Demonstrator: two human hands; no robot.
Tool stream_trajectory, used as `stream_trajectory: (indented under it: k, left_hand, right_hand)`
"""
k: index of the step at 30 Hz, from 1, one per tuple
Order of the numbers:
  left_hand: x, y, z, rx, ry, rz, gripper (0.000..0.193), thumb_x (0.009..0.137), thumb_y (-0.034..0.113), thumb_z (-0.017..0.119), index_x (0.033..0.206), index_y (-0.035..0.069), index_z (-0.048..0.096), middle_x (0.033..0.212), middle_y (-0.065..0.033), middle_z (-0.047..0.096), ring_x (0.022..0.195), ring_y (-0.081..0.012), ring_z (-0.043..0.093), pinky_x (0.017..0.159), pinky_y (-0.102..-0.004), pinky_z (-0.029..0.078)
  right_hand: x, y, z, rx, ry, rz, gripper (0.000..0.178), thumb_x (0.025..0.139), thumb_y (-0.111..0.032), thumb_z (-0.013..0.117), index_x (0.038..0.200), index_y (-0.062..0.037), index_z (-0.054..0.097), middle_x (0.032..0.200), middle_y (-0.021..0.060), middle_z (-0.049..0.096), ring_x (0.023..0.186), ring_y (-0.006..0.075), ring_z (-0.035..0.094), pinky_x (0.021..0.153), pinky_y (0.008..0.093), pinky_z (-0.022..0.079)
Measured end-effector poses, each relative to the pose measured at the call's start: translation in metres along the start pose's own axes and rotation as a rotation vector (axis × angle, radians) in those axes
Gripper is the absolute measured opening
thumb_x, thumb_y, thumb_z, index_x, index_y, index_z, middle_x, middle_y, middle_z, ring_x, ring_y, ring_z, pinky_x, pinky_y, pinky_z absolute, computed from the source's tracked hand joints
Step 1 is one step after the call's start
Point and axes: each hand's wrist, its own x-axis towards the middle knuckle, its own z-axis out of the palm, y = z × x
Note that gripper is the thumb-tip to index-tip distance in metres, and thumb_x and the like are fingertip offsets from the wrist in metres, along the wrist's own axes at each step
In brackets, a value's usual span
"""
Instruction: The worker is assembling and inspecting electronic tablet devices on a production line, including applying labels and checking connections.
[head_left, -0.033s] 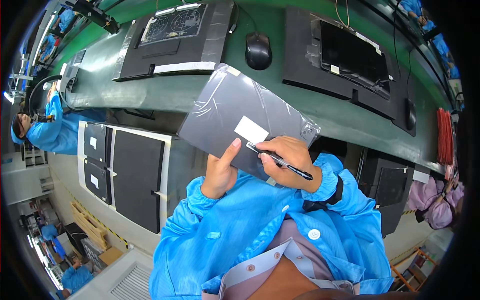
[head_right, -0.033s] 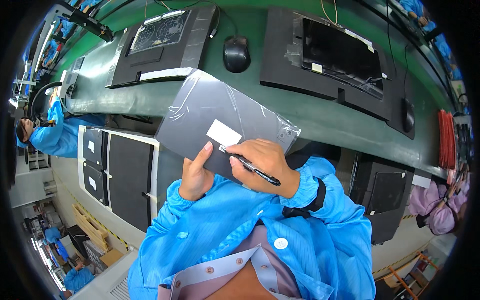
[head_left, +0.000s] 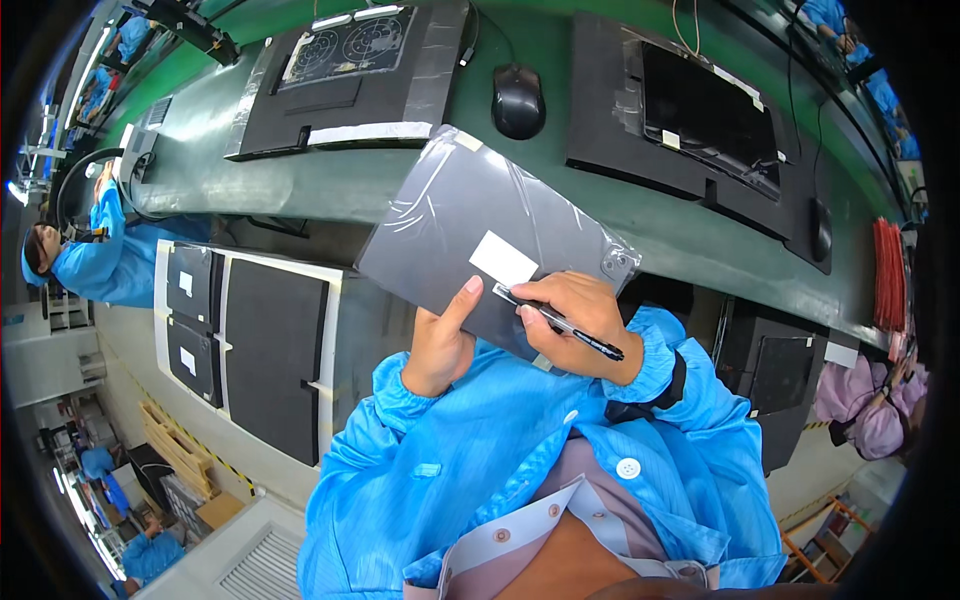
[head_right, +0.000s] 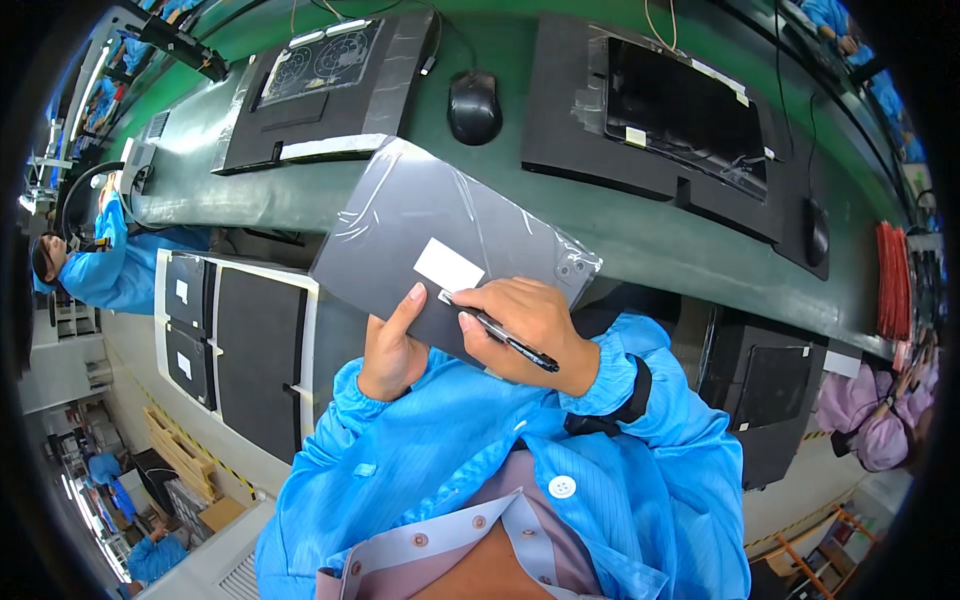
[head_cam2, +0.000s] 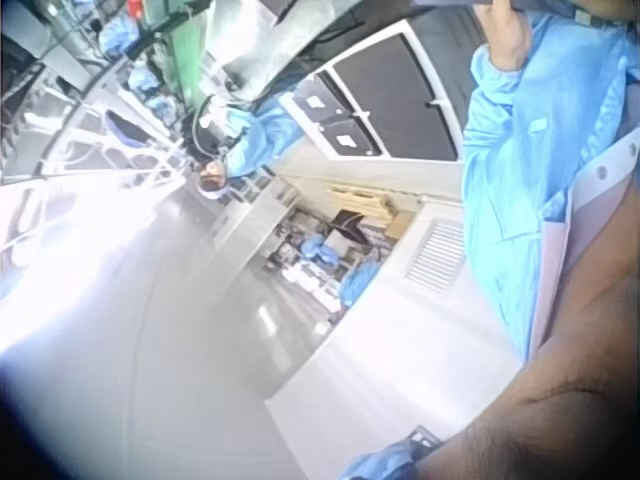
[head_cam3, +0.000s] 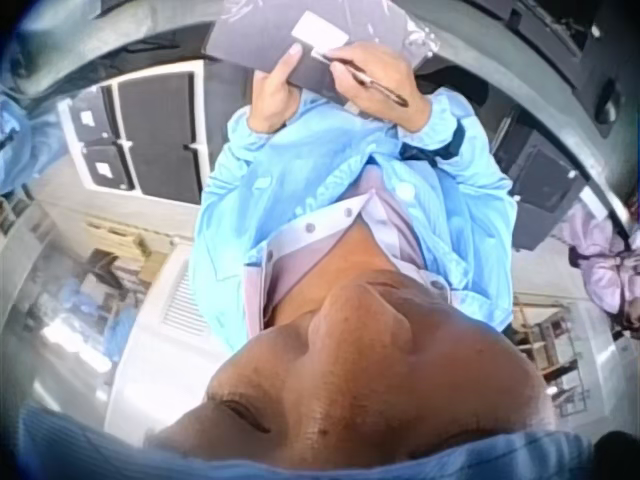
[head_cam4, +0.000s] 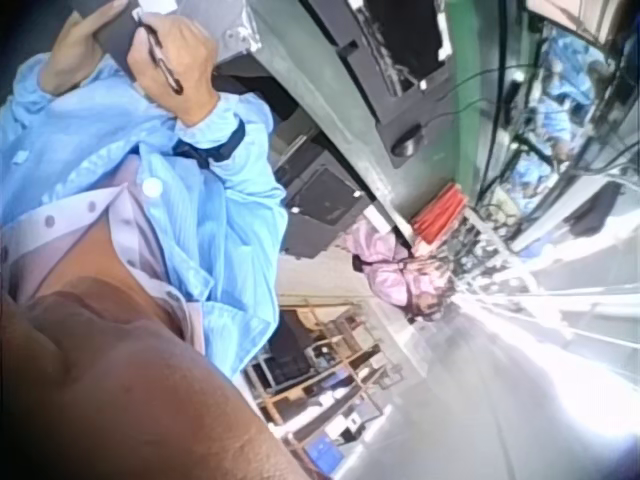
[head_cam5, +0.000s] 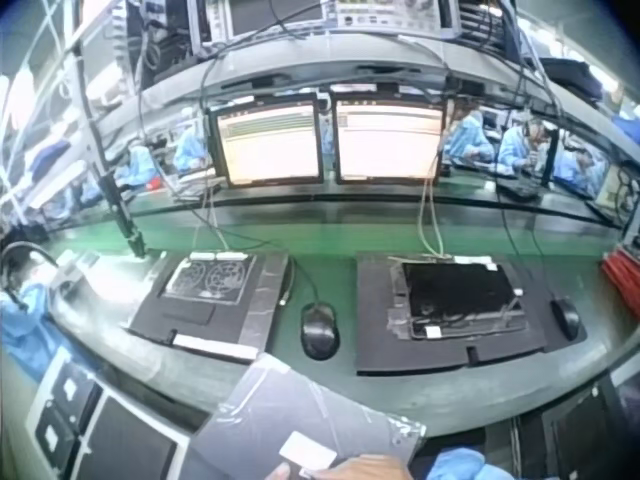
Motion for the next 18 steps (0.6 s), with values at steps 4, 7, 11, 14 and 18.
stream_trajectory:
  k: [4,7,11,14,18]
  left_hand:
    - [0.002,0.002,-0.002,0.0,0.003,0.009,0.036,0.105,0.012,0.06,0.139,0.0,0.055,0.131,-0.011,0.065,0.121,-0.0224,0.063,0.102,-0.0383,0.051]
    - [-0.002,0.015,-0.006,-0.041,0.006,-0.023,0.036,0.104,0.01,0.063,0.139,0.001,0.057,0.134,-0.0092,0.064,0.122,-0.0193,0.062,0.104,-0.0359,0.049]
    - [-0.008,0.033,-0.015,-0.038,0.146,0.07,0.044,0.102,0.014,0.067,0.142,0.0,0.055,0.133,-0.0102,0.065,0.122,-0.0227,0.063,0.107,-0.0383,0.049]
    - [-0.031,0.084,-0.077,-0.034,0.294,0.205,0.047,0.101,0.014,0.069,0.142,-0.002,0.054,0.131,-0.0119,0.066,0.121,-0.0253,0.065,0.107,-0.041,0.051]
    - [-0.079,0.149,-0.217,-0.078,0.508,0.235,0.042,0.1,0.013,0.067,0.137,-0.005,0.057,0.127,-0.0155,0.069,0.115,-0.0302,0.069,0.105,-0.0465,0.054]
  right_hand:
    - [0.006,-0.002,-0.002,-0.038,-0.073,-0.015,0.026,0.083,-0.004,0.073,0.109,-0.0001,0.072,0.084,0.0126,0.072,0.073,0.03,0.069,0.064,0.0389,0.051]
    - [0.011,0.003,-0.01,0.176,-0.18,0.032,0.028,0.087,-0.004,0.07,0.115,0.0001,0.071,0.092,0.013,0.075,0.08,0.0278,0.071,0.069,0.0374,0.053]
    - [-0.028,0.029,-0.033,0.224,0.2,0.201,0.036,0.103,-0.01,0.056,0.136,0.0008,0.059,0.11,0.0142,0.072,0.085,0.0178,0.066,0.074,0.0318,0.054]
    - [-0.016,0.026,-0.063,-0.253,0.21,0.242,0.029,0.101,-0.004,0.059,0.13,0.0021,0.062,0.113,0.0171,0.065,0.099,0.0249,0.065,0.088,0.0357,0.053]
    - [-0.015,0.043,-0.075,-0.323,0.145,0.189,0.029,0.099,0.0,0.061,0.128,0.0037,0.063,0.115,0.0184,0.064,0.103,0.0283,0.066,0.093,0.0377,0.052]
